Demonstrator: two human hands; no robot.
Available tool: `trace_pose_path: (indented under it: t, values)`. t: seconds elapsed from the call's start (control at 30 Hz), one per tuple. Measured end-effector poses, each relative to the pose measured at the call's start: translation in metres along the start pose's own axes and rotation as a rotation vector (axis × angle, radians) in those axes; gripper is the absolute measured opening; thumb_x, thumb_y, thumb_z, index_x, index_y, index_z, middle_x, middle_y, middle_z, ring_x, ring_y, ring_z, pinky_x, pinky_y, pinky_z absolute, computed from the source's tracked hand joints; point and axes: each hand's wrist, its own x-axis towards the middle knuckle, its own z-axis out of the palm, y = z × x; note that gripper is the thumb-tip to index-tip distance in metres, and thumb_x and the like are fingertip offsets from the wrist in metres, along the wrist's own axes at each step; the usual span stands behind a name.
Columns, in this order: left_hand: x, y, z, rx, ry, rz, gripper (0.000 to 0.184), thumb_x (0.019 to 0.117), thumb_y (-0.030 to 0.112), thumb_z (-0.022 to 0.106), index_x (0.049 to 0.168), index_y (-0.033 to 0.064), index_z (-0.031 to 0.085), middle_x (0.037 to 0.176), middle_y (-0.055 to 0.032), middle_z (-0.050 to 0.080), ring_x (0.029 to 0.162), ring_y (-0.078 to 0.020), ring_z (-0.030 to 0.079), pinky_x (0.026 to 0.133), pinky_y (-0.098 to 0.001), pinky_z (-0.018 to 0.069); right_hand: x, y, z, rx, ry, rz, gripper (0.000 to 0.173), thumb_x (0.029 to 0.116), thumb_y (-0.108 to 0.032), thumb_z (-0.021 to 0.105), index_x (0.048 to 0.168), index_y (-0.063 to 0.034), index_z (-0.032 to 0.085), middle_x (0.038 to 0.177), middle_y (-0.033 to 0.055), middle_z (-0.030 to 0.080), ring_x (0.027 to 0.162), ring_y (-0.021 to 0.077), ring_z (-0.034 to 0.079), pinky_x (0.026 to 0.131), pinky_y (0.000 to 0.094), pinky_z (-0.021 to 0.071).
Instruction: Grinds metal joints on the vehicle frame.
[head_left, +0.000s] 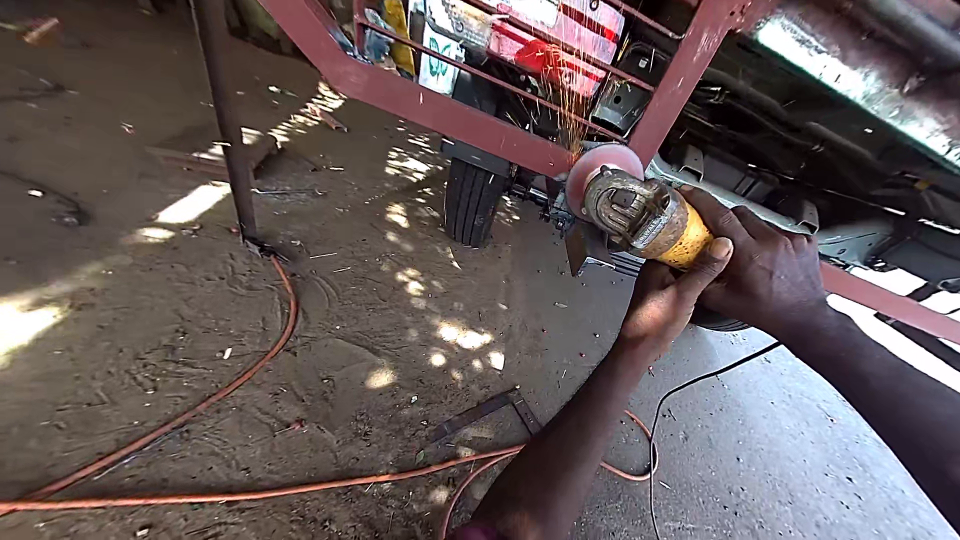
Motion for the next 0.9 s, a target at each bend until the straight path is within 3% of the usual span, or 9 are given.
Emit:
trace_pose_path:
  t: [0.17, 0.3, 0.47, 0.9]
  values:
    - [0.002, -0.0003, -0.0026, 0.044, -0.008, 0.001, 0.043, 0.1008, 0.028, 0.066, 0.134, 0.0032, 0.056, 0.119, -0.0164, 0.066, 0.108, -0.0245, 0.067, 0.092, -0.0464, 0.0589, -0.0023, -0.0024, 0.004, 0.022, 0.035, 0.027, 0.076, 0.0894, -0.045, 0.056, 0.16, -0.0251, 0.036, 0.107, 0.0252, 0.066, 0.075, 0.0474, 0.065, 0.053, 0.0624, 0.0442]
    - [0.0035, 0.002, -0.002, 0.03, -0.008, 0.026, 0.043, 0.101, 0.026, 0.066, 0.136, 0.0027, 0.053, 0.12, -0.0165, 0.065, 0.108, -0.0234, 0.066, 0.091, -0.044, 0.0588, -0.001, -0.0018, 0.0034, 0.024, 0.026, 0.041, 0.08, 0.0874, -0.043, 0.061, 0.161, -0.0268, 0.034, 0.109, 0.0245, 0.066, 0.077, 0.048, 0.066, 0.054, 0.0642, 0.045]
    - [0.0038, -0.002, -0.0046, 0.048, -0.021, 0.025, 0.046, 0.1004, 0.027, 0.067, 0.136, 0.0018, 0.053, 0.122, -0.0162, 0.066, 0.112, -0.0233, 0.066, 0.096, -0.045, 0.0578, -0.004, -0.0029, 0.0068, 0.024, 0.036, 0.058, 0.078, 0.0877, -0.044, 0.06, 0.16, -0.0253, 0.036, 0.111, 0.0248, 0.067, 0.078, 0.0481, 0.066, 0.054, 0.064, 0.045]
    - [0.0023, 0.0006, -0.0034, 0.049, -0.032, -0.022, 0.048, 0.1001, 0.032, 0.067, 0.137, 0.0041, 0.054, 0.123, -0.0147, 0.066, 0.114, -0.0235, 0.066, 0.099, -0.0467, 0.0563, -0.0063, -0.001, 0.0065, 0.013, 0.075, 0.034, 0.079, 0.0861, -0.044, 0.061, 0.159, -0.0234, 0.038, 0.105, 0.0206, 0.067, 0.072, 0.0423, 0.065, 0.051, 0.0592, 0.0446]
